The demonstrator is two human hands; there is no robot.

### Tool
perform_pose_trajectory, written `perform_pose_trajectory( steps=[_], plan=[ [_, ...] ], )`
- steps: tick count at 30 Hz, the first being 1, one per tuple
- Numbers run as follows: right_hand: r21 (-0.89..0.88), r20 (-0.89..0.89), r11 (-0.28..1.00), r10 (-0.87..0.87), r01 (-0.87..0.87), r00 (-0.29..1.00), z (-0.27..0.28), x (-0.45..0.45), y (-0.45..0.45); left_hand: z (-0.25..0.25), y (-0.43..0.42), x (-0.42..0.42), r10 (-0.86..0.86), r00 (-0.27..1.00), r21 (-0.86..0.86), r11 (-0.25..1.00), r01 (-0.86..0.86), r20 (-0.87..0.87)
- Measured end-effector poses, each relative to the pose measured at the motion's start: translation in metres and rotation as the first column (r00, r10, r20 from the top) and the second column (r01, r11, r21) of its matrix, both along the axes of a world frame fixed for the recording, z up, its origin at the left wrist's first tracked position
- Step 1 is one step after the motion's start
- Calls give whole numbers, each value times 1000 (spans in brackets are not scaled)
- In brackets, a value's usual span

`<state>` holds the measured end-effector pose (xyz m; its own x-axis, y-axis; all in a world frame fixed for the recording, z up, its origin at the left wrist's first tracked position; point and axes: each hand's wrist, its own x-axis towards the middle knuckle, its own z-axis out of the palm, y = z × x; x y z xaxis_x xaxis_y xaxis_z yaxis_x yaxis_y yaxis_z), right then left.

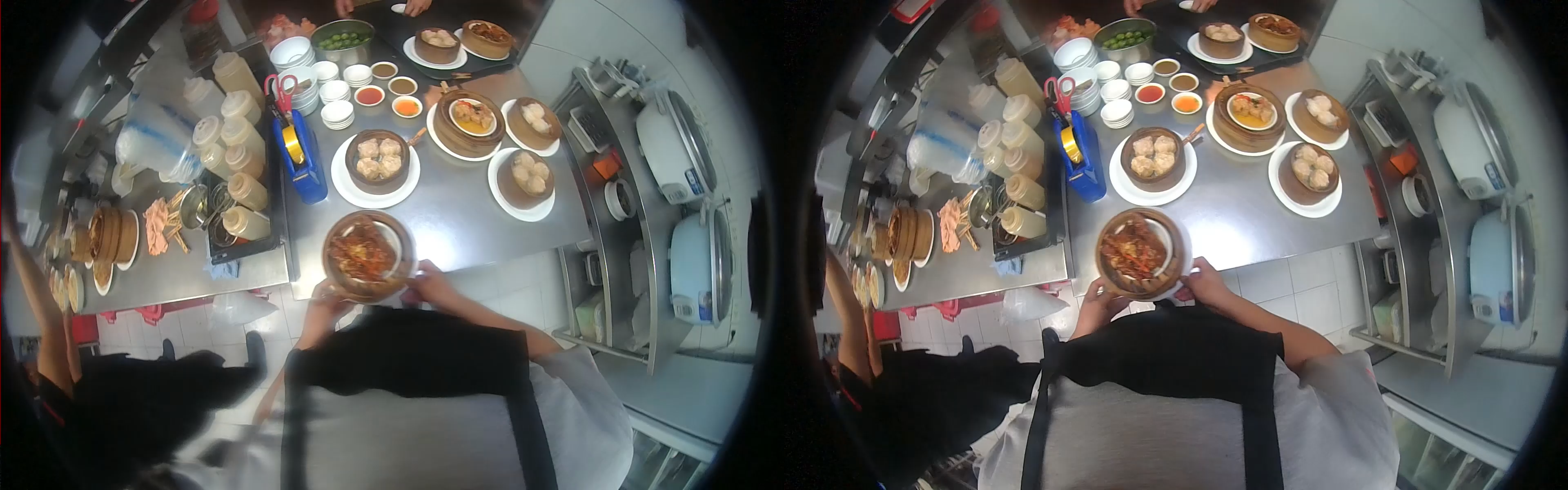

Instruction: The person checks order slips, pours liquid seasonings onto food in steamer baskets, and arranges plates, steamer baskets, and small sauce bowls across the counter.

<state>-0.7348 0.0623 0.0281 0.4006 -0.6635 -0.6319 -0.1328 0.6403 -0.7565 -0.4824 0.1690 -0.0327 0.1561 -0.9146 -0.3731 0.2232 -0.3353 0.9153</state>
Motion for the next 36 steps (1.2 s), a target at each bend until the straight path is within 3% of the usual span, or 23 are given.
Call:
perform_pose_trajectory(
  steps=[2, 4, 7, 8, 10, 12, 13, 15, 17, 19, 25, 32, 36],
  plan=[
    [-18, 1, 998, 56, -56, 998, -1, 17, -6, -14, 7, 13, 67, 987, -60, 996, -59, 144],
    [1, -17, 997, 78, -78, 997, 3, 28, -14, 43, -1, 5, 289, 934, 124, 956, -267, -212],
    [-98, 47, 993, 68, -63, 997, -18, 22, -26, 43, 1, 7, 394, 882, 134, 919, -371, -261],
    [-79, 67, 997, 28, -22, 997, -20, 15, -26, 34, 3, 12, 401, 855, 145, 916, -374, -328],
    [-36, 101, 998, -39, 43, 994, -19, 0, -27, 19, 6, 11, 264, 952, -79, 957, -278, -158],
    [-104, 218, 982, -130, 155, 967, -32, -12, -35, 36, 9, 10, 313, 881, 73, 949, -308, -354],
    [-135, 280, 967, -173, 217, 944, -35, -12, -41, 34, 9, 12, 289, 916, 75, 957, -279, -280],
    [-147, 181, 874, -436, 463, 882, -35, 3, -82, 30, 11, 16, 224, 967, 90, 973, -214, -122],
    [-188, 99, 847, -487, 497, 868, -27, 19, -123, 39, 5, 14, 274, 937, 142, 958, -247, -215],
    [-215, 45, 840, -501, 498, 864, -9, 40, -145, 51, 1, 7, 326, 895, 203, 940, -274, -303],
    [-232, -99, 857, -492, 460, 865, -17, 45, -166, 51, -6, -7, 436, 856, 209, 897, -389, -278],
    [-245, -37, 880, -427, 406, 903, -20, -62, -102, 49, -12, -22, 547, 783, 157, 836, -525, -297],
    [-266, -140, 929, -303, 259, 943, -1, -89, -70, 47, -20, -25, 590, 761, 132, 806, -577, -271]
  ],
)
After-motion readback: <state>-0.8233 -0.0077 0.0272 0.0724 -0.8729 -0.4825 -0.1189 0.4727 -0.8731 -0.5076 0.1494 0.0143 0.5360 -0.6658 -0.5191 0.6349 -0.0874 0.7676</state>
